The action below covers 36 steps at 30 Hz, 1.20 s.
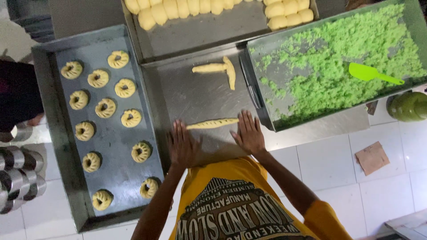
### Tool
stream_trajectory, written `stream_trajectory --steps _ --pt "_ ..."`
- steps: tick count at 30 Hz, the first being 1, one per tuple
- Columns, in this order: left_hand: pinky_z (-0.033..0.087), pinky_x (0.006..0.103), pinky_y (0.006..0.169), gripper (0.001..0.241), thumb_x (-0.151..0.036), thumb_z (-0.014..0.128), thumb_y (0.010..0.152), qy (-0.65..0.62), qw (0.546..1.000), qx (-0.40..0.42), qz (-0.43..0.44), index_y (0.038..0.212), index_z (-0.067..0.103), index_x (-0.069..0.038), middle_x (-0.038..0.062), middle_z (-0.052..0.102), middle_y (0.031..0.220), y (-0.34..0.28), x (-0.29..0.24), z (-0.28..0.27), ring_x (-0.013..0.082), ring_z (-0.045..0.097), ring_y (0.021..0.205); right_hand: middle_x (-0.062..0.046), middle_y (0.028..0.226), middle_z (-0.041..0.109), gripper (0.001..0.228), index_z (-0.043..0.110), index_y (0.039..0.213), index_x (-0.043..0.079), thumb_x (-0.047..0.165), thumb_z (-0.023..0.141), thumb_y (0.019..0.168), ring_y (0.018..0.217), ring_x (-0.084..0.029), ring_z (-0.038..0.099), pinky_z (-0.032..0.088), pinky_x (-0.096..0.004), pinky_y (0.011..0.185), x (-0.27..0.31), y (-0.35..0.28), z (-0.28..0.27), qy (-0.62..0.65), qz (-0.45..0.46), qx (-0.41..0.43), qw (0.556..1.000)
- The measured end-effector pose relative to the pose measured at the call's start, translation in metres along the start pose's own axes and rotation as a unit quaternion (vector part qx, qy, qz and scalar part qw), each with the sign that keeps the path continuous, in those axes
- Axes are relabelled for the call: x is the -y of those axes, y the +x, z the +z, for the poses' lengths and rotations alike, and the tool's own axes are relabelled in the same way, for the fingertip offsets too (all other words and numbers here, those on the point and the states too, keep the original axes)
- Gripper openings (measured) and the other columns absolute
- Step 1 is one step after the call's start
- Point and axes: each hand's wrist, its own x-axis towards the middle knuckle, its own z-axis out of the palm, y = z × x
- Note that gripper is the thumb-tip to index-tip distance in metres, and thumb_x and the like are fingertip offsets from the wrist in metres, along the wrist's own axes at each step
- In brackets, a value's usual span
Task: Shaping and cutting dough to create decorative pastries, then placing them on a tray.
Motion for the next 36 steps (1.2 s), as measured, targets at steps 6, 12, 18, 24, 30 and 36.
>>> stream_trajectory --steps 6,12,18,24,30,36 --pt "0.021 0.0644 0.120 0.094 -0.058 0.051 0.096 -0.016 0.998 0.051 -0.014 0.156 0.023 0.009 0.029 0.022 0.164 -0.028 -0.007 0.004 0.0442 0.021 0.153 -0.021 0.168 0.023 0.078 0.028 0.158 -0.002 0.048 0.048 0.102 0.157 -0.035 0.020 0.022 -0.059 0.123 0.005 -0.023 0.003 -0.023 0.002 -0.029 0.999" --pt "0.025 0.0686 0.122 0.078 -0.048 0.047 0.109 -0.056 0.996 -0.065 -0.036 0.162 0.028 0.007 0.029 0.029 0.169 0.009 -0.013 -0.013 0.0442 0.027 0.159 -0.023 0.161 0.035 0.070 0.039 0.154 -0.002 0.036 0.058 0.098 0.152 -0.039 0.031 0.027 -0.061 0.119 0.013 0.013 -0.010 -0.056 0.007 -0.085 0.995" --pt "0.032 0.0677 0.114 0.063 -0.038 0.065 0.092 -0.048 0.998 -0.026 -0.044 0.145 0.054 -0.005 0.017 0.044 0.155 -0.018 -0.007 0.008 0.0388 0.039 0.146 -0.009 0.125 0.064 0.030 0.071 0.124 0.011 0.021 0.068 0.096 0.114 -0.032 0.058 0.048 -0.050 0.097 0.002 -0.006 -0.020 0.023 -0.032 -0.155 0.987" --pt "0.058 0.0480 0.080 0.018 -0.025 0.069 0.100 -0.265 0.934 -0.042 -0.238 0.110 0.070 -0.010 0.014 0.074 0.104 0.028 -0.006 -0.009 0.0376 0.073 0.096 -0.012 0.108 0.070 0.016 0.072 0.109 0.008 0.020 0.065 0.100 0.105 -0.030 0.064 0.053 -0.044 0.092 -0.013 0.017 0.003 0.172 0.019 -0.049 0.984" --pt "0.057 0.0489 0.078 0.030 -0.038 0.059 0.104 -0.027 0.975 0.138 -0.171 0.098 0.072 -0.012 0.018 0.075 0.094 0.010 0.024 0.005 0.0401 0.072 0.087 -0.015 0.082 0.072 0.028 0.068 0.095 0.010 0.036 0.059 0.103 0.077 -0.034 0.073 0.059 -0.046 0.071 -0.049 -0.004 0.038 -0.078 0.074 0.147 0.983" --pt "0.056 0.0498 0.077 0.034 -0.037 0.056 0.110 -0.233 0.943 -0.001 -0.237 0.107 0.065 -0.005 0.024 0.073 0.100 0.014 0.041 0.091 0.0429 0.071 0.092 -0.013 0.077 0.070 0.013 0.054 0.103 0.003 0.016 0.058 0.100 0.068 -0.029 0.073 0.059 -0.041 0.061 -0.013 0.027 0.007 0.365 0.128 -0.108 0.916"
